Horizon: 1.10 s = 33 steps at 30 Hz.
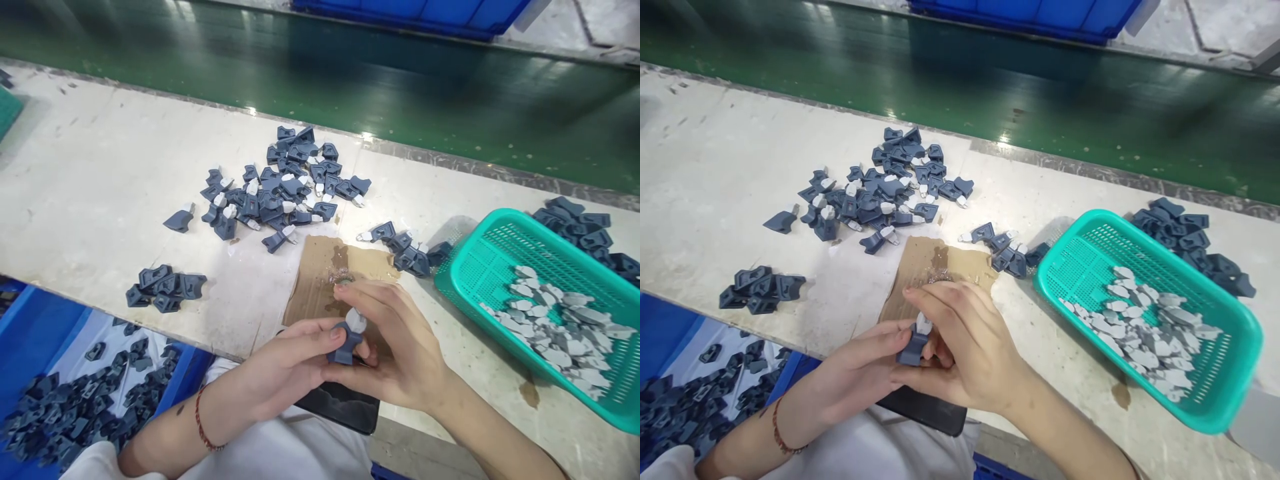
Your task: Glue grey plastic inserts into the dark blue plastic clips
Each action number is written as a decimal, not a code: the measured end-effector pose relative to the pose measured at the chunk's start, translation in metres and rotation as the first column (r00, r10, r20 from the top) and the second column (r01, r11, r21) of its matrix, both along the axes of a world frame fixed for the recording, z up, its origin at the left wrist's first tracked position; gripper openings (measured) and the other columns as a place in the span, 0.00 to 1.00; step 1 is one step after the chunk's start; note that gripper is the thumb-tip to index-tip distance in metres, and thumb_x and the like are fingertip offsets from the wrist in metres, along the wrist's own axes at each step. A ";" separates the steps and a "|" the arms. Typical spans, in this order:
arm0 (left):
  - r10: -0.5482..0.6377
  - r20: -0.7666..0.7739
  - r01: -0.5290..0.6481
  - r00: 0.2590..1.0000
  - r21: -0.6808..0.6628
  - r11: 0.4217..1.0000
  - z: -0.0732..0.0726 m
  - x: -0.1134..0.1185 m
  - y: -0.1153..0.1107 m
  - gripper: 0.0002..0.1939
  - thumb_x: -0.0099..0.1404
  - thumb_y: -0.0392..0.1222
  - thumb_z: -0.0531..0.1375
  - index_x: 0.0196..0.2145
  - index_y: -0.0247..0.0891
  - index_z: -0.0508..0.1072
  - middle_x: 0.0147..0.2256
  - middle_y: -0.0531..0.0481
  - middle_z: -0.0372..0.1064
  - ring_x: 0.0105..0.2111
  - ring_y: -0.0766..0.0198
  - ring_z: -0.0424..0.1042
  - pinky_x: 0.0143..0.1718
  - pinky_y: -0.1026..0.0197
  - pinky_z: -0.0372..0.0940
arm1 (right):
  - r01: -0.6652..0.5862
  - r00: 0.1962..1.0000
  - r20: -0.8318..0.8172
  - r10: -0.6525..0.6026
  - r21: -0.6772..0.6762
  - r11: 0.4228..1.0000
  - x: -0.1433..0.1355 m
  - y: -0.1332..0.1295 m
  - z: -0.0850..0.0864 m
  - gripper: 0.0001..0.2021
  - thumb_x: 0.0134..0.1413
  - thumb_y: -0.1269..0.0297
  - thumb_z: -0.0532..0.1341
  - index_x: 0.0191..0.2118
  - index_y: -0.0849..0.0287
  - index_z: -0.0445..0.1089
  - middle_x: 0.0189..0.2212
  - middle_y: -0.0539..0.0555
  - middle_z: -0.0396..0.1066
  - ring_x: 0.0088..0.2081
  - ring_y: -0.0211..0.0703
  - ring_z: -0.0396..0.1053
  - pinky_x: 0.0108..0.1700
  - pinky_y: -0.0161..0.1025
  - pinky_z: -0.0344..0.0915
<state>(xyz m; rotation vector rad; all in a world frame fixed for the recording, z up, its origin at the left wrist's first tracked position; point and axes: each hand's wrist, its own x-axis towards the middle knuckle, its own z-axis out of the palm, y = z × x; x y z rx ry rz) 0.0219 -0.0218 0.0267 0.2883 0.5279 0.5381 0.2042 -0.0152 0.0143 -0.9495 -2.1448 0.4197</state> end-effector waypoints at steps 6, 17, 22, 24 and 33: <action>0.126 -0.307 -0.038 0.943 0.279 0.960 -0.001 -0.005 -0.002 0.19 0.63 0.53 0.72 0.47 0.43 0.78 0.47 0.49 0.73 0.49 0.60 0.71 0.52 0.62 0.66 | 0.017 1.000 -0.016 -0.017 0.003 1.000 0.001 -0.002 0.003 0.28 0.62 0.63 0.64 0.65 0.57 0.61 0.46 0.60 0.78 0.47 0.53 0.78 0.49 0.49 0.76; 0.015 -0.216 0.006 0.976 0.097 0.995 0.004 -0.004 -0.006 0.21 0.61 0.60 0.72 0.31 0.37 0.78 0.30 0.51 0.70 0.33 0.65 0.70 0.40 0.64 0.65 | -0.010 1.000 -0.003 0.010 -0.036 0.999 0.004 -0.001 0.003 0.34 0.62 0.56 0.65 0.69 0.57 0.56 0.49 0.62 0.77 0.50 0.56 0.77 0.51 0.51 0.76; 0.039 -0.308 0.047 0.951 0.266 0.963 0.003 -0.007 -0.008 0.23 0.65 0.63 0.67 0.32 0.38 0.78 0.31 0.51 0.70 0.33 0.64 0.67 0.41 0.62 0.64 | -0.021 1.000 -0.013 0.021 -0.004 1.000 0.005 -0.001 0.003 0.23 0.61 0.62 0.63 0.61 0.57 0.63 0.44 0.60 0.78 0.47 0.53 0.79 0.48 0.48 0.76; 0.062 -0.373 0.083 0.926 0.360 0.929 0.004 -0.008 -0.008 0.24 0.67 0.64 0.65 0.32 0.38 0.77 0.30 0.52 0.68 0.33 0.65 0.64 0.38 0.64 0.62 | -0.019 1.000 -0.011 0.018 -0.010 1.000 0.005 0.000 0.003 0.22 0.60 0.62 0.64 0.59 0.56 0.64 0.42 0.59 0.78 0.45 0.52 0.79 0.45 0.47 0.77; 0.039 -0.307 0.107 0.951 0.444 0.890 0.008 -0.003 -0.004 0.20 0.75 0.56 0.59 0.38 0.38 0.81 0.34 0.50 0.73 0.39 0.63 0.70 0.46 0.66 0.64 | -0.005 1.000 0.011 0.005 0.017 1.000 0.004 0.001 0.004 0.19 0.59 0.65 0.63 0.55 0.59 0.65 0.38 0.58 0.77 0.39 0.49 0.78 0.39 0.43 0.76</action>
